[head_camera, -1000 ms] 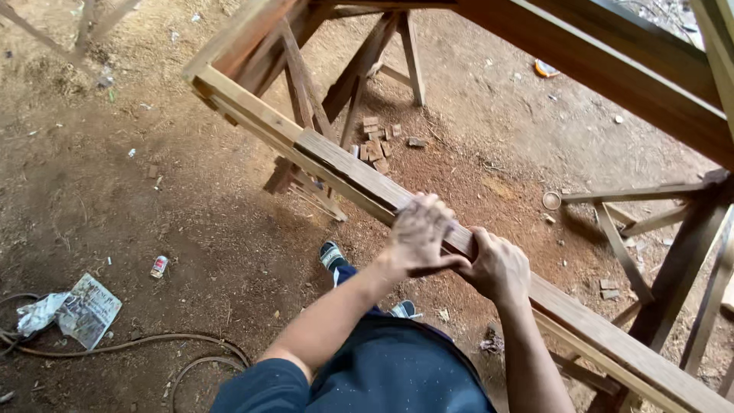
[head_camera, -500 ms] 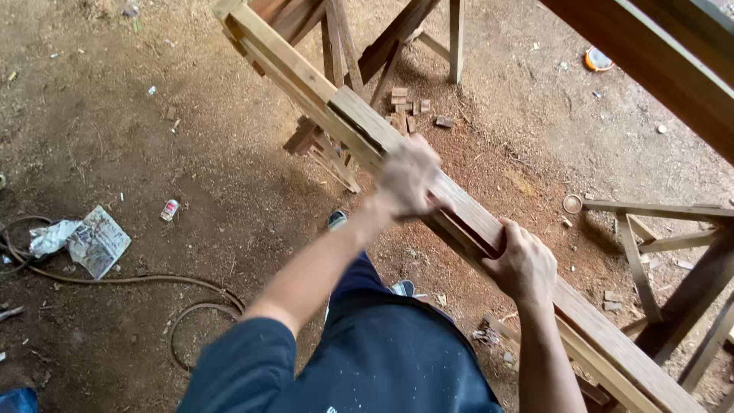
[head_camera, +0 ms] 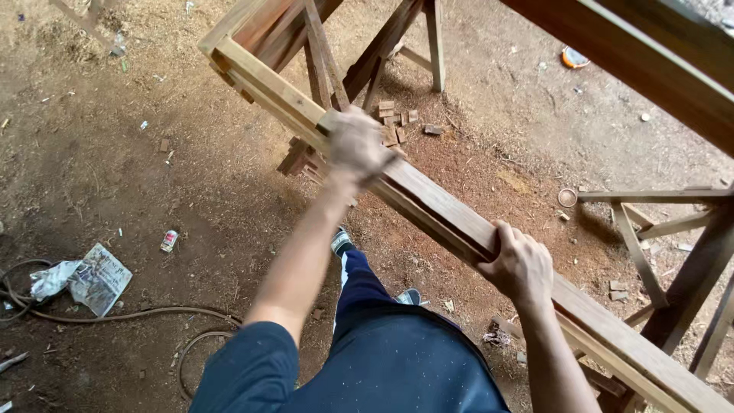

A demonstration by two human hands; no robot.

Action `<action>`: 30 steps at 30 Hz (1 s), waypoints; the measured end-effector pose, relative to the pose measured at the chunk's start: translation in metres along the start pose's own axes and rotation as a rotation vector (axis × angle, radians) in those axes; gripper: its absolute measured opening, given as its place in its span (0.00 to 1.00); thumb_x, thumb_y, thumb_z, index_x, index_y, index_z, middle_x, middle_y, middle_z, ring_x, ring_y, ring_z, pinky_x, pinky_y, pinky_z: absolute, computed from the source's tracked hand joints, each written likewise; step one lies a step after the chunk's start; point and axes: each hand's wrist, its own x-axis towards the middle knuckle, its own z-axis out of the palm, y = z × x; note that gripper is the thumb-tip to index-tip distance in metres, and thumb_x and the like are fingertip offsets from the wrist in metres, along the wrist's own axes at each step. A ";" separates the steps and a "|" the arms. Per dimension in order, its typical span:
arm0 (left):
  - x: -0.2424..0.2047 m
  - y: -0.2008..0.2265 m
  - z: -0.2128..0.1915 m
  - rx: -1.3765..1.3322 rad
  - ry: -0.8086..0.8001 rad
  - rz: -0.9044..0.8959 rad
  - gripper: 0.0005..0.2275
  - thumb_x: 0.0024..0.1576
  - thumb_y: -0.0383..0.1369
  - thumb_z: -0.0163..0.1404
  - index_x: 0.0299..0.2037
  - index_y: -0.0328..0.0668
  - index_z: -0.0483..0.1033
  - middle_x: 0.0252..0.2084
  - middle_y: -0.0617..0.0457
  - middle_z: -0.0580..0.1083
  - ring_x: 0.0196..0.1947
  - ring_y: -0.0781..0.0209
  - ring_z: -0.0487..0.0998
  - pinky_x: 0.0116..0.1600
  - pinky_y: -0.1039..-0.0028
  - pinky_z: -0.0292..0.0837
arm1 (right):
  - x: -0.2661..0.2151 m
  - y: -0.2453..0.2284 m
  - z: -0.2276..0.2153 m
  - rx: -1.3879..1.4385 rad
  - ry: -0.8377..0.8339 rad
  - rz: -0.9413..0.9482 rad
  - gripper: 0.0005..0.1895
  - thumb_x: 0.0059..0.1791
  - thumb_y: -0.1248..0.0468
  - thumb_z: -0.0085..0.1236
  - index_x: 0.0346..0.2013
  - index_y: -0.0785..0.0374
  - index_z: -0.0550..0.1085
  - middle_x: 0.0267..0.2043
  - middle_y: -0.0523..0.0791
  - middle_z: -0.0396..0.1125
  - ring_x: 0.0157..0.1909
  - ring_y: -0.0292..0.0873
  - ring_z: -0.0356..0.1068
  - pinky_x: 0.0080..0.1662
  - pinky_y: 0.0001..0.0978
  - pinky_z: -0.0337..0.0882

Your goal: The person sands the surface and edges of a wooden frame by hand using sandpaper.

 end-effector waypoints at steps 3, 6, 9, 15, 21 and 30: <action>-0.042 0.104 0.005 -0.079 0.057 0.114 0.39 0.46 0.74 0.24 0.26 0.43 0.69 0.27 0.51 0.69 0.32 0.58 0.68 0.45 0.70 0.72 | 0.008 -0.002 -0.008 -0.036 -0.003 0.001 0.32 0.44 0.35 0.64 0.43 0.60 0.73 0.38 0.48 0.74 0.38 0.44 0.75 0.44 0.39 0.75; -0.045 0.144 -0.009 -0.265 0.198 0.082 0.37 0.54 0.69 0.32 0.36 0.36 0.70 0.37 0.44 0.71 0.42 0.52 0.69 0.52 0.66 0.71 | 0.002 0.006 -0.011 0.031 0.071 -0.014 0.30 0.41 0.41 0.65 0.48 0.58 0.74 0.38 0.48 0.75 0.38 0.45 0.76 0.44 0.40 0.76; -0.024 0.074 0.004 -0.824 -0.414 -0.370 0.37 0.59 0.69 0.30 0.32 0.33 0.64 0.31 0.39 0.63 0.35 0.43 0.61 0.49 0.57 0.71 | 0.002 0.006 0.001 0.074 0.118 -0.030 0.35 0.36 0.42 0.68 0.51 0.59 0.73 0.37 0.48 0.75 0.37 0.46 0.76 0.42 0.41 0.76; -0.017 -0.051 0.042 0.217 -0.081 -0.246 0.46 0.59 0.70 0.25 0.70 0.29 0.54 0.73 0.36 0.57 0.74 0.41 0.56 0.73 0.53 0.50 | 0.009 0.013 0.012 -0.004 -0.019 0.034 0.40 0.37 0.41 0.67 0.57 0.57 0.71 0.39 0.46 0.76 0.35 0.41 0.76 0.38 0.32 0.76; 0.014 -0.064 0.012 -0.266 -0.381 -0.911 0.36 0.60 0.59 0.33 0.68 0.35 0.56 0.66 0.35 0.61 0.65 0.40 0.62 0.67 0.53 0.55 | -0.005 0.002 0.004 -0.003 0.115 -0.048 0.40 0.37 0.37 0.66 0.55 0.57 0.72 0.36 0.48 0.75 0.34 0.43 0.76 0.38 0.35 0.76; -0.025 -0.072 0.027 0.033 0.190 -0.144 0.19 0.75 0.44 0.23 0.63 0.42 0.62 0.49 0.48 0.76 0.41 0.58 0.79 0.44 0.67 0.78 | 0.007 0.009 0.008 0.012 -0.011 -0.012 0.29 0.38 0.44 0.69 0.42 0.58 0.72 0.34 0.47 0.75 0.34 0.43 0.76 0.40 0.37 0.77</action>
